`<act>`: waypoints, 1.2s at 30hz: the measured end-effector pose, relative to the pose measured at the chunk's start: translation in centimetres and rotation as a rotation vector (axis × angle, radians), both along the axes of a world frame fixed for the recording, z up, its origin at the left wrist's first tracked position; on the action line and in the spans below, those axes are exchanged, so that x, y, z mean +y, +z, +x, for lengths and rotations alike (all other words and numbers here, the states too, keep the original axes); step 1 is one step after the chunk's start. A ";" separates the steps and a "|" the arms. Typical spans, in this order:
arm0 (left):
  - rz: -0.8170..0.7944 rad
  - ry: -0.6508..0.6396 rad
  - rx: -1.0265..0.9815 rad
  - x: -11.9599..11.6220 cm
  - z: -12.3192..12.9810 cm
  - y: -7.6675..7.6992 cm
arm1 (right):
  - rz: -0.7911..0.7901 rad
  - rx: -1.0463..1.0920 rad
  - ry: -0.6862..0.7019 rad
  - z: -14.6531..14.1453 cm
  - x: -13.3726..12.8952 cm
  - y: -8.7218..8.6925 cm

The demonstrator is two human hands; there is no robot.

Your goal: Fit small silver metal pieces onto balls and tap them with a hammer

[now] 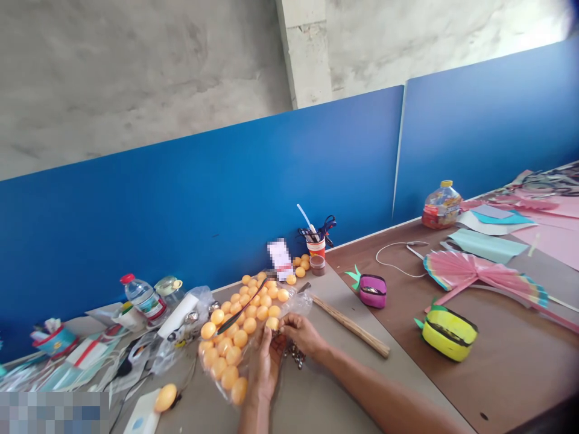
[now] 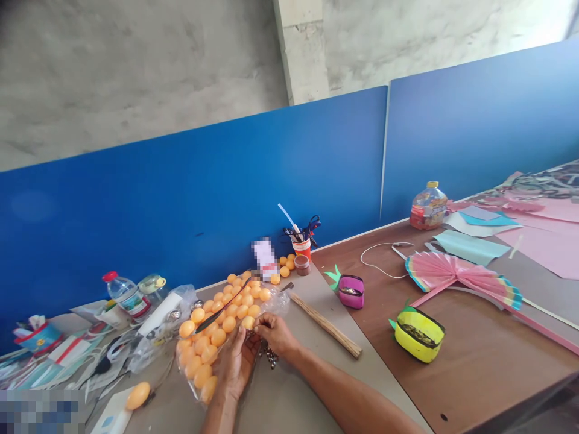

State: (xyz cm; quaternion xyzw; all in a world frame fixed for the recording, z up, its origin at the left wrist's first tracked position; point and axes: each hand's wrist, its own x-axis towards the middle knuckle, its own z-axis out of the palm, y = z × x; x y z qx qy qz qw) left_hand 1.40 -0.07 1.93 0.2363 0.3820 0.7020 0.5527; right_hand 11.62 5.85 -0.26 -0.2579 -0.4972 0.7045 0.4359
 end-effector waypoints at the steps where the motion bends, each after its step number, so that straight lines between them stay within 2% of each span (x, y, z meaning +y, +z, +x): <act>1: 0.002 -0.004 0.011 0.0 0.0 0.0 | 0.009 -0.013 -0.003 0.0 0.0 0.0; 5: -0.002 -0.011 0.079 -0.1 0.0 -0.1 | 0.039 -0.048 -0.028 0.1 -0.2 0.2; 9: -0.009 0.035 0.167 -0.1 0.1 0.1 | 0.039 -0.075 -0.028 0.1 -0.5 0.4; 14: -0.012 0.080 0.199 0.0 0.2 0.2 | 0.046 -0.112 -0.043 0.2 -0.7 0.7; 23: -0.025 0.069 0.179 -0.1 0.3 0.3 | 0.031 -0.106 -0.043 0.2 -0.8 1.0; 36: 0.015 0.100 0.364 0.2 -0.1 -1.6 | 0.070 -0.177 -0.154 0.0 -0.9 0.4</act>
